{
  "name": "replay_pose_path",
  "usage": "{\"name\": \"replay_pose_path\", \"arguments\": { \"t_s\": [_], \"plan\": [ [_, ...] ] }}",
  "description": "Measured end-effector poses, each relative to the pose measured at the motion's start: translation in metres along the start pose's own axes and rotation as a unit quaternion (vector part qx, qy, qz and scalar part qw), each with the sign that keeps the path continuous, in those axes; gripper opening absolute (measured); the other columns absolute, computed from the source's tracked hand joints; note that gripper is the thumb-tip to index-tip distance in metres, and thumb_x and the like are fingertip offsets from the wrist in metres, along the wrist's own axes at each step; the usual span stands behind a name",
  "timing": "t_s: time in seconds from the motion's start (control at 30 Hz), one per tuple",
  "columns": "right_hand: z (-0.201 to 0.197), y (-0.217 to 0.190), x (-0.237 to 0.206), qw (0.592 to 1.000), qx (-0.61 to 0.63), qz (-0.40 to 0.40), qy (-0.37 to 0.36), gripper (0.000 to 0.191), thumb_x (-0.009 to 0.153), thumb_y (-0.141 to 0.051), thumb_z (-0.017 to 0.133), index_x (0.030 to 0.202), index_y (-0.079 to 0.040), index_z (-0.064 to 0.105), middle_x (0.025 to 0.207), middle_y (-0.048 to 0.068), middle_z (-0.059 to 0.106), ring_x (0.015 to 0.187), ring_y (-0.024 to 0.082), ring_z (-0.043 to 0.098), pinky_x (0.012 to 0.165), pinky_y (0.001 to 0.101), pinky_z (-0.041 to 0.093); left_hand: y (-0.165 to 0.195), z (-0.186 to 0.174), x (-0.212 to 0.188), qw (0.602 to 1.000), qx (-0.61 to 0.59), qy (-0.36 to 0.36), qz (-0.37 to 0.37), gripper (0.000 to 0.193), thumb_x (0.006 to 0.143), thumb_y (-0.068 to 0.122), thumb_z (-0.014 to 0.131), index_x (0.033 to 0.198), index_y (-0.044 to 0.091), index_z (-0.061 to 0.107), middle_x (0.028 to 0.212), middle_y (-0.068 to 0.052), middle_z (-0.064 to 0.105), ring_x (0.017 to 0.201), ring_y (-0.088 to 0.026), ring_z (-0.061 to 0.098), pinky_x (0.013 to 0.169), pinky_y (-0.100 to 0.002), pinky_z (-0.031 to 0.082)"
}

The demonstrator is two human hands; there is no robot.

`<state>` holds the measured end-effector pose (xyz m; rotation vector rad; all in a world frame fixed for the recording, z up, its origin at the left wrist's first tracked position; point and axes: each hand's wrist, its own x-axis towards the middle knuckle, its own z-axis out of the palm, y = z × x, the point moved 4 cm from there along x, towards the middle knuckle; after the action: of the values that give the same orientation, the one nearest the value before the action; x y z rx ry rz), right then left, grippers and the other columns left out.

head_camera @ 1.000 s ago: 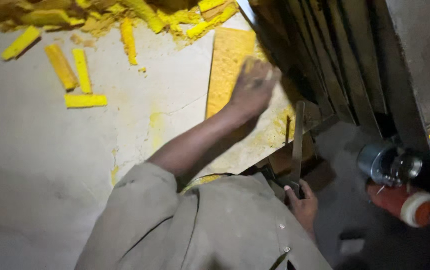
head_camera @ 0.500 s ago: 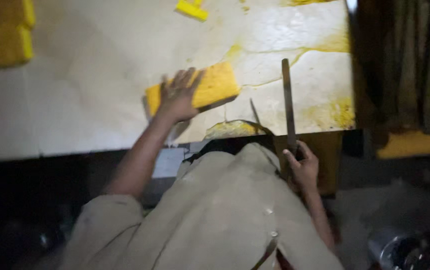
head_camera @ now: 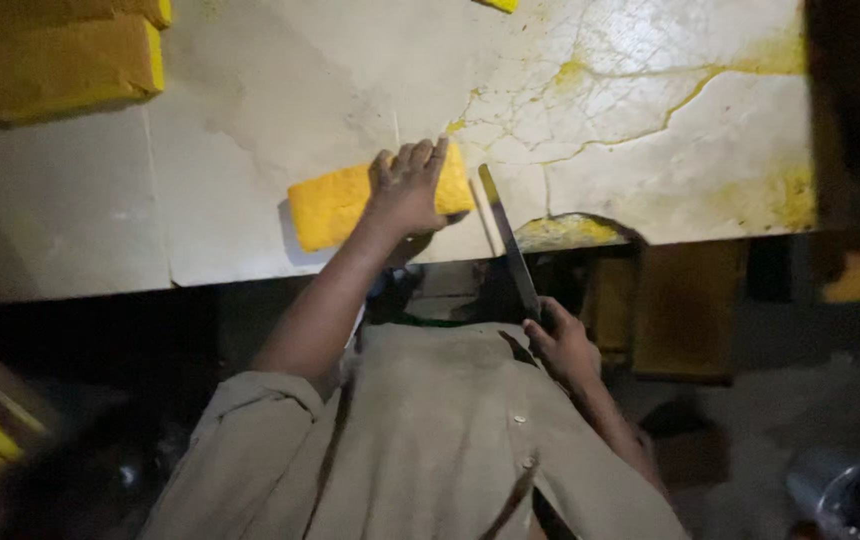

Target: The person unwraps a yellow rectangular block from newspaper, flips it, and uses a long knife to slice it into thin strips. The person repeatedly cuts the block into uniform slices and stacks them on the table.

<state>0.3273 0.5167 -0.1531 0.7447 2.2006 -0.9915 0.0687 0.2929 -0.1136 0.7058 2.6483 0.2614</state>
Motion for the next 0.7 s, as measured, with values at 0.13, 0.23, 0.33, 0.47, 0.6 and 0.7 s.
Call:
{"name": "replay_pose_path", "arguments": {
  "t_s": [0.13,0.23,0.33,0.47,0.6,0.7],
  "plan": [
    [0.032,-0.051,-0.009,0.962,0.051,-0.237,0.122,0.048,0.088,-0.018,0.070,0.133,-0.009,0.057,0.097,0.021,0.072,0.081,0.035,0.070,0.071,0.0429,0.056,-0.019,0.004,-0.025,0.994,-0.025,0.048,0.098,0.114,0.073,0.064,0.080,0.160,0.011,0.029,0.150,-0.015,0.044,0.140,-0.032,0.042,0.113,-0.060,0.029],
    [0.063,-0.081,-0.009,0.959,-0.009,-0.250,0.133,0.039,0.096,-0.019,0.060,0.131,-0.004,0.053,0.094,0.024,0.071,0.088,0.042,0.069,0.072,0.0483,0.054,-0.027,0.004,-0.034,0.988,-0.024,0.078,0.128,0.115,0.067,0.066,0.080,0.157,0.009,0.035,0.146,-0.016,0.048,0.134,-0.034,0.044,0.108,-0.062,0.030],
    [0.080,-0.102,0.004,0.988,-0.062,-0.131,0.062,0.035,0.104,-0.019,0.048,0.133,0.002,0.045,0.088,0.024,0.073,0.081,0.042,0.071,0.070,0.0529,0.053,-0.024,0.009,-0.031,0.991,0.000,0.079,0.112,0.104,0.070,0.059,0.075,0.153,0.006,0.040,0.137,-0.016,0.052,0.126,-0.035,0.048,0.102,-0.062,0.032],
    [0.061,-0.148,0.032,0.963,-0.199,-0.156,0.097,0.048,0.103,-0.015,0.045,0.144,0.007,0.034,0.091,0.031,0.068,0.079,0.050,0.067,0.068,0.0584,0.052,-0.014,0.007,-0.032,0.976,0.035,0.182,0.116,0.072,0.092,0.044,0.062,0.148,0.000,0.049,0.121,-0.015,0.058,0.112,-0.033,0.054,0.095,-0.056,0.038],
    [0.041,-0.198,0.053,0.950,-0.212,-0.192,0.125,0.058,0.085,-0.015,0.053,0.136,0.008,0.037,0.090,0.031,0.069,0.081,0.050,0.068,0.070,0.0575,0.053,-0.014,0.004,-0.035,0.976,0.032,0.186,0.113,0.068,0.091,0.040,0.061,0.142,-0.004,0.052,0.117,-0.015,0.059,0.107,-0.033,0.055,0.089,-0.054,0.039],
    [0.042,-0.208,0.042,0.958,-0.189,-0.166,0.140,0.040,0.100,-0.018,0.051,0.133,0.004,0.043,0.092,0.031,0.070,0.086,0.052,0.067,0.076,0.0590,0.052,-0.014,0.001,-0.034,0.975,0.059,0.192,0.093,0.059,0.095,0.041,0.060,0.137,0.000,0.054,0.119,-0.014,0.059,0.109,-0.033,0.055,0.094,-0.055,0.040]
  ]
}}
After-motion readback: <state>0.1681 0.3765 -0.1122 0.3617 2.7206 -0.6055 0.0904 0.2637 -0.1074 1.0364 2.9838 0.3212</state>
